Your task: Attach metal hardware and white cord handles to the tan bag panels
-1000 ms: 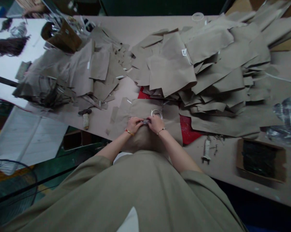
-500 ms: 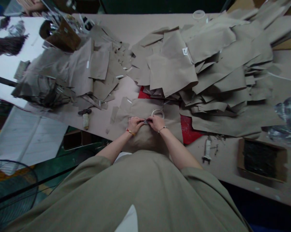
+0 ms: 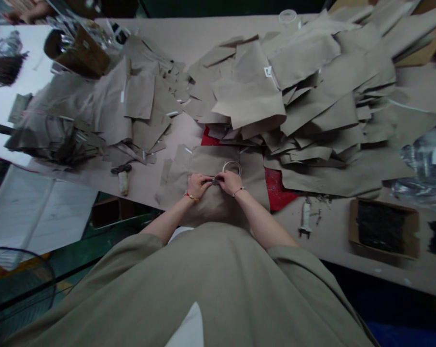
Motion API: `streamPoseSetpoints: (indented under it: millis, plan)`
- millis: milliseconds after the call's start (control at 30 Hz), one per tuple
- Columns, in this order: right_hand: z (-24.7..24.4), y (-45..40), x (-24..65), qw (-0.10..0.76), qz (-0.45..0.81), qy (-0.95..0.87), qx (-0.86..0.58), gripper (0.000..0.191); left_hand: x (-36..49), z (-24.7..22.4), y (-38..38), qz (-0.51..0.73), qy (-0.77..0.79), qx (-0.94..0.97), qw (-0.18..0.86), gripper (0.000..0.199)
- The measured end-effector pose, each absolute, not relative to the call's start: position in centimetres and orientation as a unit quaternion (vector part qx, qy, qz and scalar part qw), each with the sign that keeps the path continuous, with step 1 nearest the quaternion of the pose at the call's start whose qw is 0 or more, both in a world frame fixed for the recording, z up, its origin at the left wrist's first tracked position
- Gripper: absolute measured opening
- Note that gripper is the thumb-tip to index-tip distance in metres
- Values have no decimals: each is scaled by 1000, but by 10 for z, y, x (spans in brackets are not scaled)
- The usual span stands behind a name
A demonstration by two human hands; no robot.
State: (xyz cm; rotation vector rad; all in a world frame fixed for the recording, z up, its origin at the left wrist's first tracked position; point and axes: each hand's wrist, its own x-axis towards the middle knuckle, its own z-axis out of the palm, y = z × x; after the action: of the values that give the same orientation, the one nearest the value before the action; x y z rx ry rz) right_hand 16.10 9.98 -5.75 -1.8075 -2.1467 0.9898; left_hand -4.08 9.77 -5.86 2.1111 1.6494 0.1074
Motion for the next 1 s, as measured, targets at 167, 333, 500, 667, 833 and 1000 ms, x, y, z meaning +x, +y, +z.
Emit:
streamPoseSetpoints:
  millis: [167, 333, 500, 667, 833, 1000]
  plan:
    - [-54, 106, 161, 51, 330, -717, -612, 24, -35, -53, 97, 21, 593, 776, 215, 24]
    - [-50, 118, 164, 9, 347, -723, -597, 24, -33, -52, 98, 29, 604, 766, 220, 24]
    - [-51, 129, 164, -1, 371, -704, -606, 24, -35, -54, 101, 32, 604, 764, 227, 24]
    - [-50, 130, 165, 12, 380, -689, -617, 24, -30, -51, 100, 25, 607, 764, 217, 23]
    - [-46, 124, 173, 22, 385, -711, -588, 28, -27, -46, 102, 37, 606, 761, 229, 25]
    - [-48, 123, 174, 36, 383, -704, -597, 26, -36, -51, 111, 43, 592, 757, 273, 19]
